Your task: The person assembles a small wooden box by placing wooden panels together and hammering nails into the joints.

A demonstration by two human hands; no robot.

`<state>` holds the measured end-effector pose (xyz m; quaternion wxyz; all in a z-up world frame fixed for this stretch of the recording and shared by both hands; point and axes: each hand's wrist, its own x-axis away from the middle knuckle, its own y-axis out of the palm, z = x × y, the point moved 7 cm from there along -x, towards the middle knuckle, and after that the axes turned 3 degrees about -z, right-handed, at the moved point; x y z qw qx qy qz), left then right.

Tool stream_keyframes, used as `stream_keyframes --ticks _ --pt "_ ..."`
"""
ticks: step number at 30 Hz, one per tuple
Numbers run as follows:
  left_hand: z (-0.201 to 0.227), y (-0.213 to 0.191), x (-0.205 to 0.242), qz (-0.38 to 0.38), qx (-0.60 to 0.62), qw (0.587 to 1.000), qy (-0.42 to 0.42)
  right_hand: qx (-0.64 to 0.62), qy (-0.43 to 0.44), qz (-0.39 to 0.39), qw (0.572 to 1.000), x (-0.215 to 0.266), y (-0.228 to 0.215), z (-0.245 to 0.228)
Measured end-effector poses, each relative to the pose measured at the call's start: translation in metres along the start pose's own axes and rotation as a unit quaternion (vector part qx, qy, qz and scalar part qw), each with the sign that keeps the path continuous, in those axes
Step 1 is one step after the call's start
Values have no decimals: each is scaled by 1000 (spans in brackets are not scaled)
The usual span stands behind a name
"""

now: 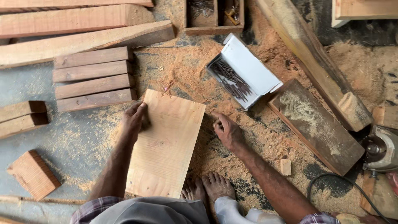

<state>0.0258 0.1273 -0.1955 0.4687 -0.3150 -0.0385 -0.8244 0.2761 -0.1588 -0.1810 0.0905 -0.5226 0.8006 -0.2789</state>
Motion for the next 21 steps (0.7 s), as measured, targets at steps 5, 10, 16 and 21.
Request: stream_keyframes --ticks 5,10,16,21 --pt "2 4 15 91 -273 955 74 -16 41 -50 998 14 18 5" --pt "-1 88 95 138 -677 619 374 -81 -50 -21 995 25 8 -33" --pt "28 138 200 -93 -229 900 360 -133 70 -75 986 48 2 -68" --pt "50 140 202 -131 -268 859 416 -145 33 -67 987 58 -4 -88"
